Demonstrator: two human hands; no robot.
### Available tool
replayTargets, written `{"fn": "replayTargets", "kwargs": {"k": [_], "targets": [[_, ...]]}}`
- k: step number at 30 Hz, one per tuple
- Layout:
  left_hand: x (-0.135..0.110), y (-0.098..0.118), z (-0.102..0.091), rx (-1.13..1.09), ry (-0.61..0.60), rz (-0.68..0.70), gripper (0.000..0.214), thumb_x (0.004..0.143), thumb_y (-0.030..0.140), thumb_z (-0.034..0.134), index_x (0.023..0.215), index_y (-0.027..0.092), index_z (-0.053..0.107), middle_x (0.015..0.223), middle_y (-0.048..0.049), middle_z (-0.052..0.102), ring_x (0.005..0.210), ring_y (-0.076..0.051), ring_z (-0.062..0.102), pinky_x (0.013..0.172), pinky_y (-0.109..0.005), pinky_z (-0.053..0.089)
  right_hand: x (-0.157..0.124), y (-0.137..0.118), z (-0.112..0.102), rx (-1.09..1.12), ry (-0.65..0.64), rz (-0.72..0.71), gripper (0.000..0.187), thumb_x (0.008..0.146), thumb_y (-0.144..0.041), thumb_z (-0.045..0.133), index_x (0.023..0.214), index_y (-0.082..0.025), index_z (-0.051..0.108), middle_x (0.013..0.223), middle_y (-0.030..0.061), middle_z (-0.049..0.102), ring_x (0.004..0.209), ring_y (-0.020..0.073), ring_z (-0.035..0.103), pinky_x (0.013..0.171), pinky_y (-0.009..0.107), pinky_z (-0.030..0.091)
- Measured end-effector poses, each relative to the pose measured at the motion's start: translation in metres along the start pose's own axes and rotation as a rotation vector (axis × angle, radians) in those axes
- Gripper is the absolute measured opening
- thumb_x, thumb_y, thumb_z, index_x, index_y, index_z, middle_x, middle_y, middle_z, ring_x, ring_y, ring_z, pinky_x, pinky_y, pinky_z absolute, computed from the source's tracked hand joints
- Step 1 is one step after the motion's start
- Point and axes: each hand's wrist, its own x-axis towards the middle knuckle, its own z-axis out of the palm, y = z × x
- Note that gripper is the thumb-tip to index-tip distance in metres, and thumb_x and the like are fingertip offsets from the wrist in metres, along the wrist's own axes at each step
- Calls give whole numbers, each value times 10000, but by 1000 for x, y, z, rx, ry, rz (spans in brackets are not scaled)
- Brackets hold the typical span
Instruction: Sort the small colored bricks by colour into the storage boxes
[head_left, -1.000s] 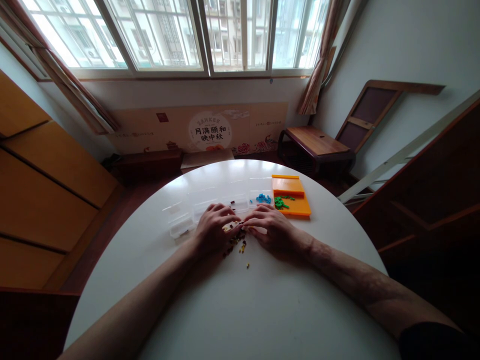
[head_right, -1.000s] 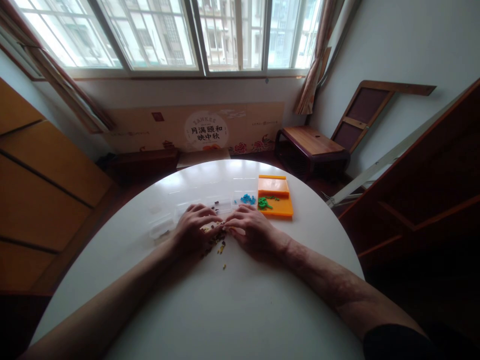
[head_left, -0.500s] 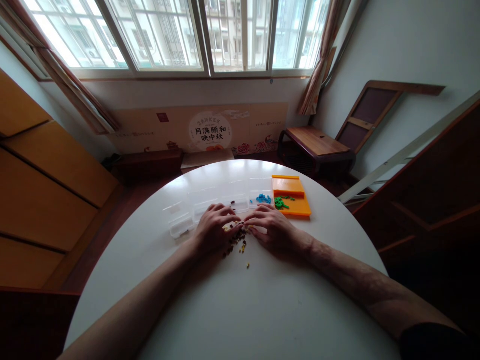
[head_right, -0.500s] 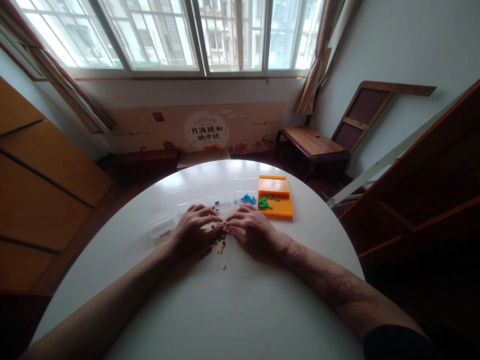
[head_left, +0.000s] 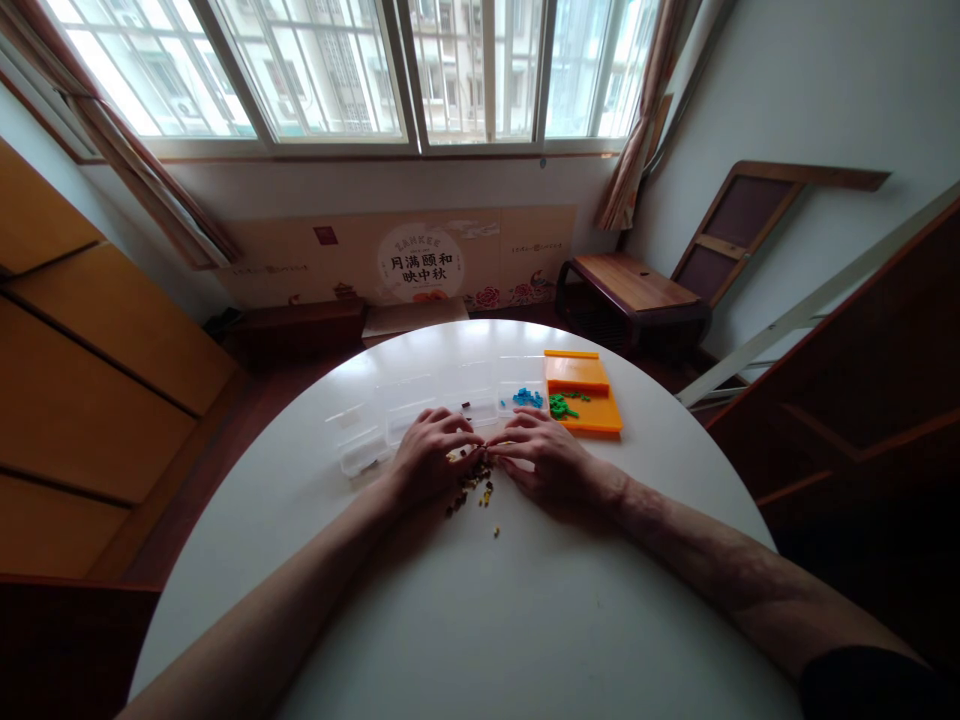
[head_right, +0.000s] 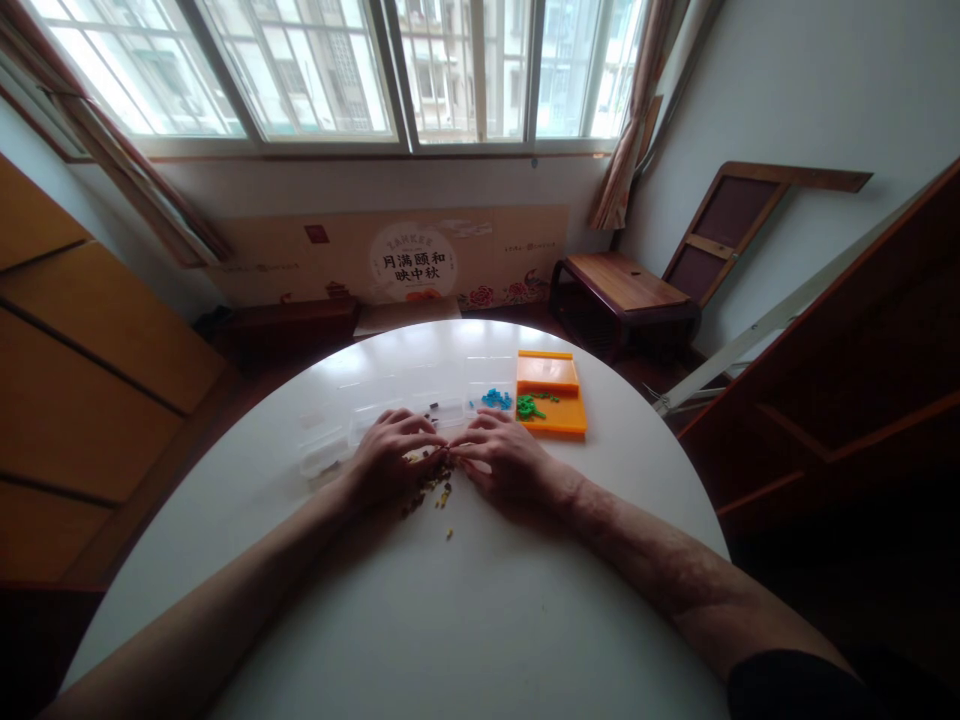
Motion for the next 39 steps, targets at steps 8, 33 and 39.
{"fn": "replayTargets", "kwargs": {"k": [8,33,39], "targets": [[2,1,0,-14,-33,-15,118,1014,335,754,936,301,836,1003,-7,820,947,-217,681,901,-394,484,0,0,-1,6,-18,-3,299,1009,-180,711,1266,-311,789,1228,10,840,1108,228,757,1178,491,502],[-1,0,-4,198,247,-262,185,1093,321,657,1108,267,833,1026,-45,814,890,-231,689,852,-400,458,4,-5,-4,34,-37,5,156,1022,-205,708,1110,-298,797,1222,-7,841,1097,199,760,1150,452,511],[0,5,-6,137,262,-296,152,1069,310,677,1064,258,820,1022,-41,805,931,-229,709,899,-414,471,3,-4,-2,16,-38,-10,212,1032,-216,694,1191,-308,799,1245,6,837,1128,212,759,1168,468,503]]}}
